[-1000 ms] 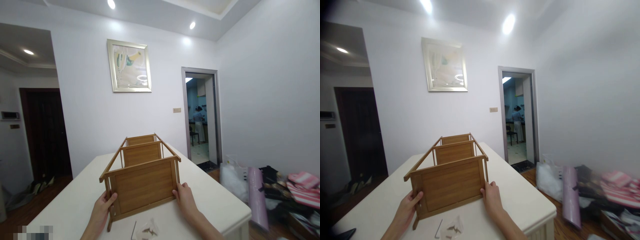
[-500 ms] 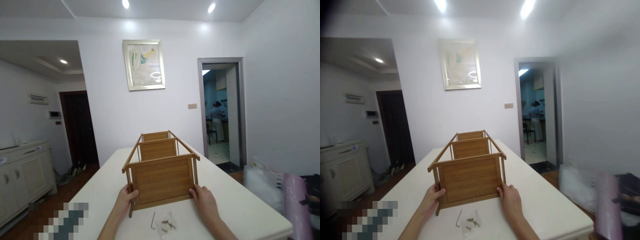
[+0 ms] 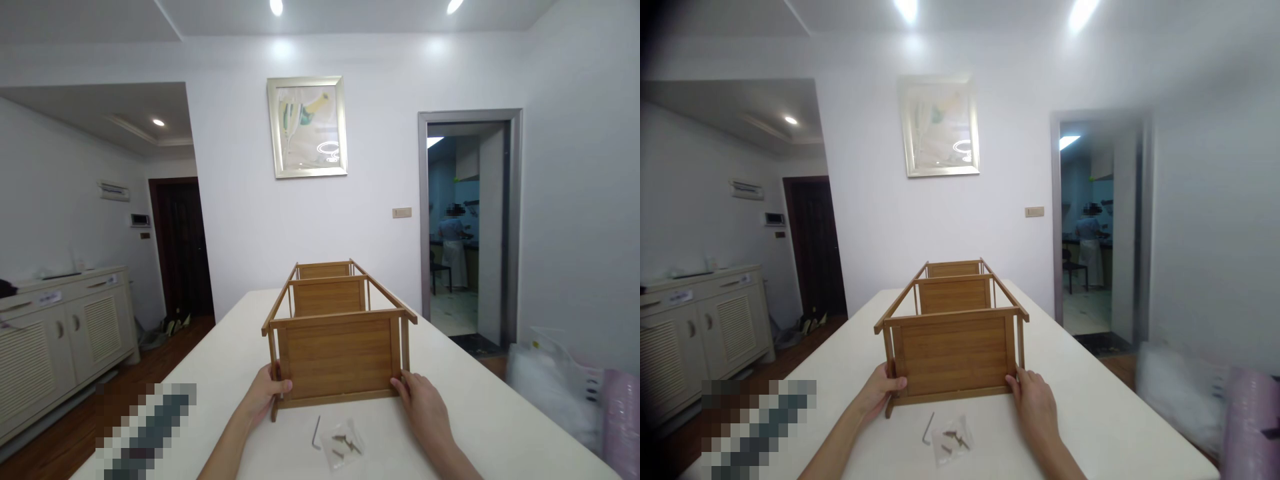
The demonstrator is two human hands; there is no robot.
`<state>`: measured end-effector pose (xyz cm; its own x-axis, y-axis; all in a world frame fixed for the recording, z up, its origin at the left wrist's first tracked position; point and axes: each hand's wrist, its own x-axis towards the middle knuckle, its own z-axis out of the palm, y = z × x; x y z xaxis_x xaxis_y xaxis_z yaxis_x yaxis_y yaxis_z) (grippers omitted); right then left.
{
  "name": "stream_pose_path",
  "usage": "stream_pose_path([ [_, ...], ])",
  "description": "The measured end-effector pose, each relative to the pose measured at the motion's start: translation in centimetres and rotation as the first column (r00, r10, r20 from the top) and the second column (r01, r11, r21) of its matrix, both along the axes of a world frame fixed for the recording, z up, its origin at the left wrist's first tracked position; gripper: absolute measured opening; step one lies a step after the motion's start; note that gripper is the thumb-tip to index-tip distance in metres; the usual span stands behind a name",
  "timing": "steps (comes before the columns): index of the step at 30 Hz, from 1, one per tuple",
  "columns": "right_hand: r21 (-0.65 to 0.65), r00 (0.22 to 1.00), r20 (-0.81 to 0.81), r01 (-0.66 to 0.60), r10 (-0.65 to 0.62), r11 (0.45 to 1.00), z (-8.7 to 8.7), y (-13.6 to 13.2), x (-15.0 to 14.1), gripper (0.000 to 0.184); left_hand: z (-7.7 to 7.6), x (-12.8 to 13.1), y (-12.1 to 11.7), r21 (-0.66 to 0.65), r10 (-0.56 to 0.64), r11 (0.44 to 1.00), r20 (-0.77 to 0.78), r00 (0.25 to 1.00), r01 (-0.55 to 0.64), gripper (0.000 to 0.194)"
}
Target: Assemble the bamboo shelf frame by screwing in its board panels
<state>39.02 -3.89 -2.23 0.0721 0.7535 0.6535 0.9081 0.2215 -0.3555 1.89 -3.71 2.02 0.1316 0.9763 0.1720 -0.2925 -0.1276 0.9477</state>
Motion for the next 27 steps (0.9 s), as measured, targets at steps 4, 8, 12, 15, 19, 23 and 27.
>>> stream_pose_path([
  [4, -0.037, 0.994, -0.096, -0.050, 0.046, 0.998, 0.3, -0.2, -0.1, 0.033, 0.2, 0.0, -0.3, -0.015, -0.011, 1.000, -0.034, 0.999, 0.011, 0.063],
  [8, -0.021, 0.953, -0.293, -0.084, 0.074, 0.996, 0.7, -0.8, -0.1, 0.033, -0.3, -0.3, -0.3, -0.052, -0.007, 0.999, -0.040, 0.999, 0.005, 0.062],
  [12, 0.059, 0.888, -0.456, -0.038, 0.061, 0.997, 0.7, -0.9, 0.2, 0.028, -0.7, -0.6, 0.0, -0.115, 0.009, 0.993, -0.050, 0.999, -0.014, 0.059],
  [15, 0.076, 0.872, -0.489, 0.017, 0.022, 0.997, 0.5, -0.6, 0.2, 0.032, -0.9, -0.6, 0.1, -0.143, 0.022, 0.989, -0.063, 0.998, -0.031, 0.056],
  [19, -0.034, 0.767, -0.630, -0.179, 0.118, 0.983, 0.2, -0.1, 0.1, 0.053, -0.9, -0.4, 0.0, -0.164, 0.063, 0.984, -0.065, 0.996, -0.073, 0.057],
  [23, -0.079, 0.646, -0.734, -0.389, 0.211, 0.918, 0.4, 0.1, 0.6, 0.053, -0.8, -0.3, -0.1, -0.176, 0.085, 0.980, -0.053, 0.995, -0.093, 0.059],
  [27, -0.093, 0.584, -0.766, -0.512, 0.267, 0.854, 1.2, 0.0, 2.1, 0.047, -0.6, -0.3, -0.2, -0.171, 0.056, 0.983, -0.045, 0.997, -0.062, 0.060],
])
